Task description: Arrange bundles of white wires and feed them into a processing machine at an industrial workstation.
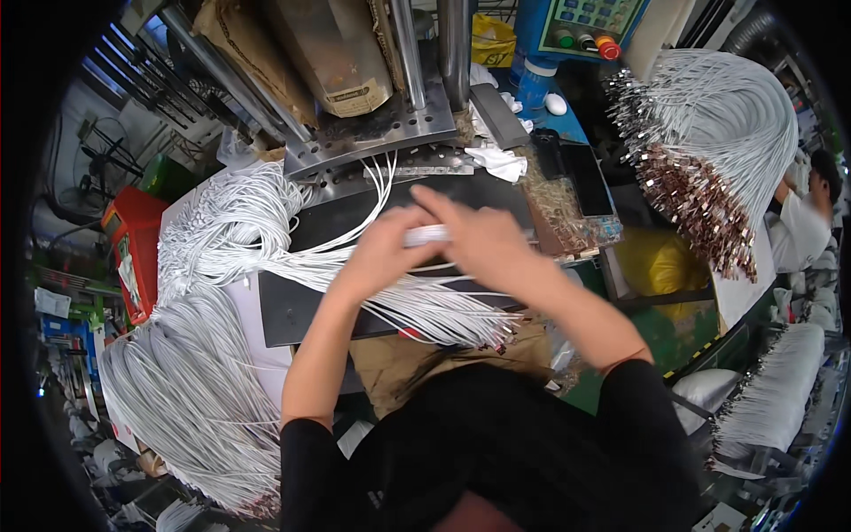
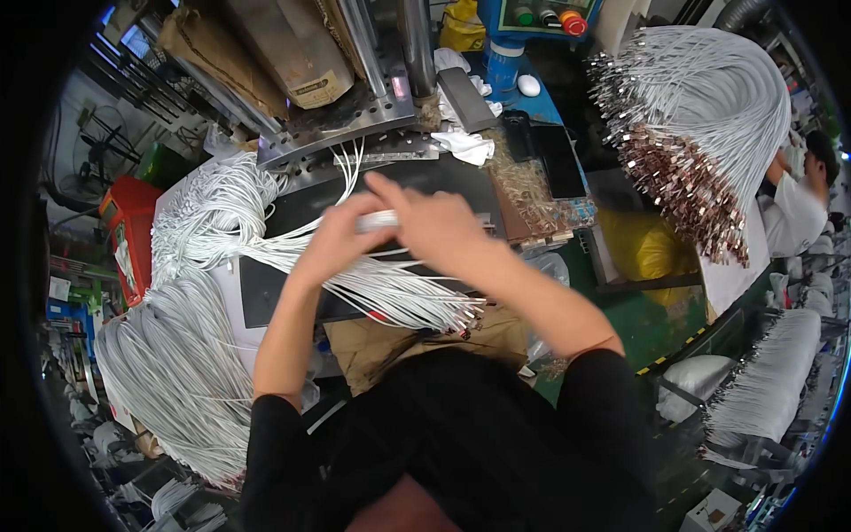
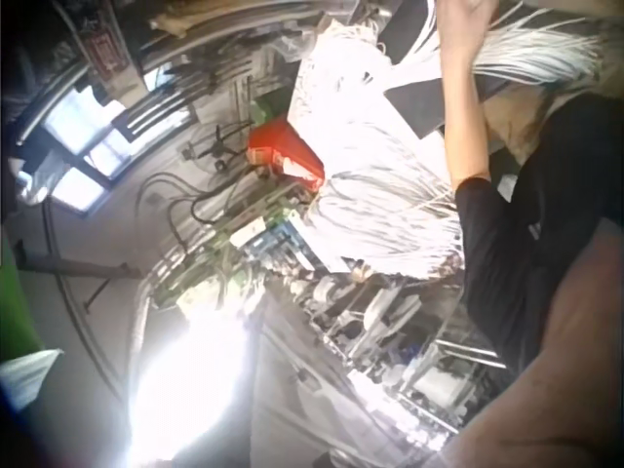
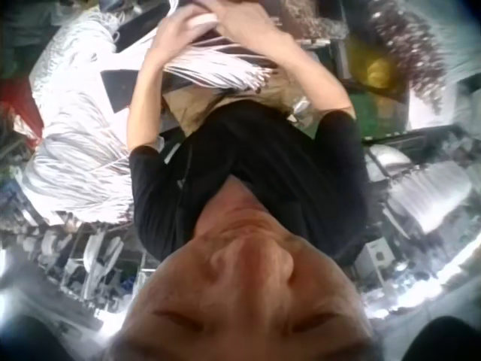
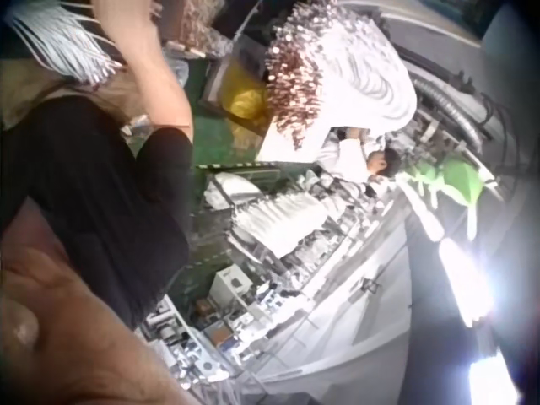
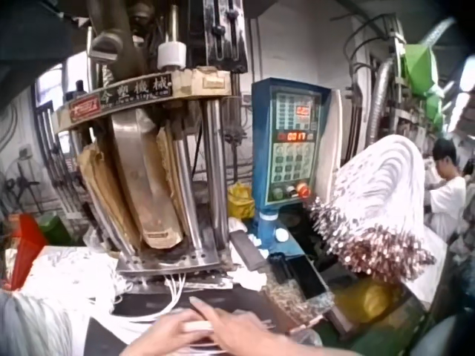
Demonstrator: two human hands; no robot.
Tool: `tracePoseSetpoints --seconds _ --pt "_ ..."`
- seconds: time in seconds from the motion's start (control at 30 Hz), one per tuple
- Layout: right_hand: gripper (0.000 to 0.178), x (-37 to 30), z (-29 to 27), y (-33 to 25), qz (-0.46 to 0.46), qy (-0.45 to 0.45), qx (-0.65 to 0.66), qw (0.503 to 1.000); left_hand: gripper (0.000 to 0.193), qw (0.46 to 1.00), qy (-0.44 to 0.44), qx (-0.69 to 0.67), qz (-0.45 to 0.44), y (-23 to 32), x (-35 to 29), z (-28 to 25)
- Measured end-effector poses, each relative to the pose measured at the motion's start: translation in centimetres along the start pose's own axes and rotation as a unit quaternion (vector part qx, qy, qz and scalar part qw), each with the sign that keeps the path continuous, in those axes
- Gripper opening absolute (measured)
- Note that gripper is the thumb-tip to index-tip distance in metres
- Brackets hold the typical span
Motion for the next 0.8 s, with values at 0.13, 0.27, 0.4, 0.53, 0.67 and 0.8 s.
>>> tracePoseSetpoints --seconds 0.13,0.27,0.4,0.53,0.67,0.8 --pt "0.051 1.5 -3.6 0.1 -0.111 0.026 -0.191 0.975 0.021 0.989 0.132 0.059 -0.009 -3.4 -4.4 -6.3" --pt "0.038 2.0 1.5 2.8 -0.177 0.077 -0.168 0.967 0.019 0.966 0.059 0.252 0.008 -7.8 -6.4 -6.5" --pt "0.034 1.3 2.7 2.7 -0.094 0.080 0.015 0.992 0.021 0.974 0.154 0.135 -0.102 -8.4 -6.9 -10.0" --pt "0.033 0.4 -0.6 3.7 -0.089 0.144 -0.235 0.957 0.020 0.984 0.060 0.106 -0.127 -8.5 -6.3 -7.4" --pt "0.034 0.9 2.7 -0.8 -0.221 0.107 -0.061 0.967 0.019 0.988 -0.029 0.154 -0.016 -4.8 -3.1 -0.3" --pt "0.035 2.8 2.1 3.0 -0.082 0.074 -0.097 0.989 0.020 0.993 0.095 0.056 0.027 -3.8 -2.3 -3.3"
Point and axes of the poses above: each hand's wrist, its own x-axis towards the middle knuckle, its own z-axis out of the palm, y = z × x, the point moved 8 cm from there along x, towards the middle knuckle, and after that the axes turned 2 degrees about -x, right-handed, at the moved point
